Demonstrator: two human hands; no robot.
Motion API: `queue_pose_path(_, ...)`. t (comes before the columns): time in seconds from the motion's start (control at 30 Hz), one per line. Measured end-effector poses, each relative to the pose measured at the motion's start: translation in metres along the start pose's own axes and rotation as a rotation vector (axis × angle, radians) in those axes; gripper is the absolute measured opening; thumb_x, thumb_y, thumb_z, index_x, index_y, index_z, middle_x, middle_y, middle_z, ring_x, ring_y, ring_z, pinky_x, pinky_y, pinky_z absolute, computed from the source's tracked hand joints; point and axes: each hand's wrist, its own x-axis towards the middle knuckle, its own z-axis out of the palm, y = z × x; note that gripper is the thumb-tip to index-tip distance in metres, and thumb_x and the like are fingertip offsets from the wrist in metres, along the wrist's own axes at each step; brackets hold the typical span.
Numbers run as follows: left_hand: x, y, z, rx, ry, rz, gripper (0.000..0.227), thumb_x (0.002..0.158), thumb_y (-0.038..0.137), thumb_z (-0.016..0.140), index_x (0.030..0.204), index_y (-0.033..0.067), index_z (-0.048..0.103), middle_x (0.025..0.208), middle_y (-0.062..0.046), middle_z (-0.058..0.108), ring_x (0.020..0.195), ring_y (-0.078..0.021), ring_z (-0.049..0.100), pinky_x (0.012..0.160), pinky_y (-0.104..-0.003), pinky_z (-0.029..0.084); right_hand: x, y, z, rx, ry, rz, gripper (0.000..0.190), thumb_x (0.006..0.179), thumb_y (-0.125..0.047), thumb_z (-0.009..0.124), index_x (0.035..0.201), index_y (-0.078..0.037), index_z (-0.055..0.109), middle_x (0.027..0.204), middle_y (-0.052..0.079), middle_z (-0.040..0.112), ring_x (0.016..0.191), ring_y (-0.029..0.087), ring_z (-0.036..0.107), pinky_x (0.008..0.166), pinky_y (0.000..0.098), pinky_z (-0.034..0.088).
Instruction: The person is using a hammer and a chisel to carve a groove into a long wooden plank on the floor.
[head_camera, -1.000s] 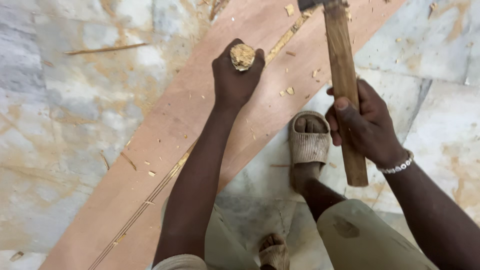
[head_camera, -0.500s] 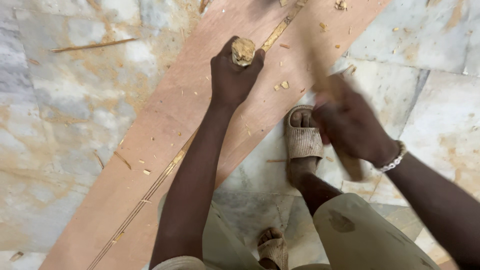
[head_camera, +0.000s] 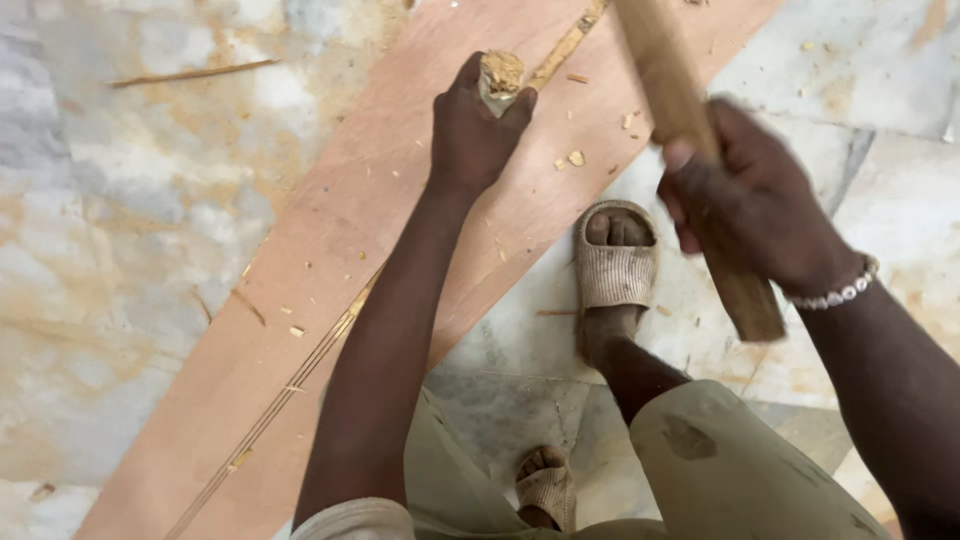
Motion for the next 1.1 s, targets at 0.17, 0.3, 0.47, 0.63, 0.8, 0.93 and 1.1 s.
queue_pose_path(0.17, 0.004, -0.006, 0.002, -0.03, -0.08, 0.058, 0.052, 0.091, 0.031, 0.083, 0.123, -0.0021, 0.059, 0.106, -0.014, 0.081, 0.1, -0.0219, 0.08, 0.087, -0.035, 0.061, 0.016, 0.012, 0.023, 0.167, 0.059, -0.044, 0.03, 0.102, -0.041, 0.05, 0.111, -0.012, 0.047, 0.071, 0.005, 0.06, 0.047, 0.013, 0.059, 0.04, 0.0307, 0.056)
queue_pose_path(0.3, 0.002, -0.01, 0.007, 0.046, -0.058, 0.081, 0.055, 0.094, 0.032, 0.081, 0.125, -0.0033, 0.053, 0.103, -0.018, 0.078, 0.095, -0.0243, 0.079, 0.081, -0.036, 0.061, 0.015, 0.016, 0.001, -0.044, -0.047, 0.081, 0.031, 0.101, -0.04, 0.053, 0.106, -0.01, 0.054, 0.072, 0.006, 0.061, 0.049, 0.013, 0.055, 0.042, 0.0314, 0.055)
queue_pose_path(0.47, 0.004, -0.009, 0.018, 0.121, -0.094, -0.034, 0.045, 0.096, 0.033, 0.076, 0.118, 0.0024, 0.053, 0.091, -0.017, 0.078, 0.08, -0.0264, 0.078, 0.074, -0.036, 0.059, 0.021, 0.026, -0.008, 0.177, 0.263, -0.161, 0.033, 0.112, -0.041, 0.049, 0.113, -0.008, 0.046, 0.074, 0.007, 0.058, 0.05, 0.014, 0.054, 0.045, 0.0313, 0.052)
queue_pose_path(0.63, -0.009, -0.031, 0.006, 0.155, -0.093, 0.064, 0.041, 0.093, 0.032, 0.08, 0.112, 0.004, 0.057, 0.092, -0.016, 0.077, 0.083, -0.026, 0.076, 0.073, -0.036, 0.058, 0.017, 0.03, 0.017, -0.077, -0.049, 0.095, 0.029, 0.101, -0.043, 0.048, 0.109, -0.015, 0.051, 0.069, 0.006, 0.063, 0.047, 0.014, 0.058, 0.044, 0.0318, 0.055)
queue_pose_path(0.8, -0.033, -0.035, -0.039, 0.169, -0.042, -0.029, 0.034, 0.089, 0.03, 0.083, 0.101, 0.0046, 0.063, 0.088, -0.01, 0.076, 0.079, -0.0166, 0.074, 0.072, -0.034, 0.057, 0.001, 0.019, 0.013, -0.118, 0.101, 0.017, 0.031, 0.104, -0.035, 0.054, 0.102, -0.005, 0.045, 0.068, 0.008, 0.063, 0.047, 0.015, 0.06, 0.044, 0.0322, 0.054)
queue_pose_path(0.93, -0.028, -0.01, -0.052, -0.081, 0.043, -0.06, 0.031, 0.09, 0.026, 0.084, 0.096, 0.0053, 0.062, 0.081, 0.001, 0.068, 0.073, -0.0067, 0.06, 0.067, -0.027, 0.053, 0.002, 0.021, 0.022, 0.167, 0.101, -0.032, 0.025, 0.106, -0.031, 0.056, 0.105, -0.008, 0.045, 0.07, 0.004, 0.057, 0.049, 0.012, 0.054, 0.045, 0.0284, 0.048)
queue_pose_path(1.1, -0.022, 0.011, -0.027, -0.21, 0.031, -0.025, 0.036, 0.092, 0.025, 0.086, 0.084, 0.0067, 0.055, 0.076, 0.005, 0.056, 0.071, -0.0049, 0.049, 0.064, -0.026, 0.049, -0.005, 0.027, 0.032, 0.127, 0.074, 0.019, 0.026, 0.105, -0.03, 0.057, 0.103, -0.006, 0.047, 0.069, 0.004, 0.057, 0.048, 0.013, 0.055, 0.044, 0.0291, 0.047)
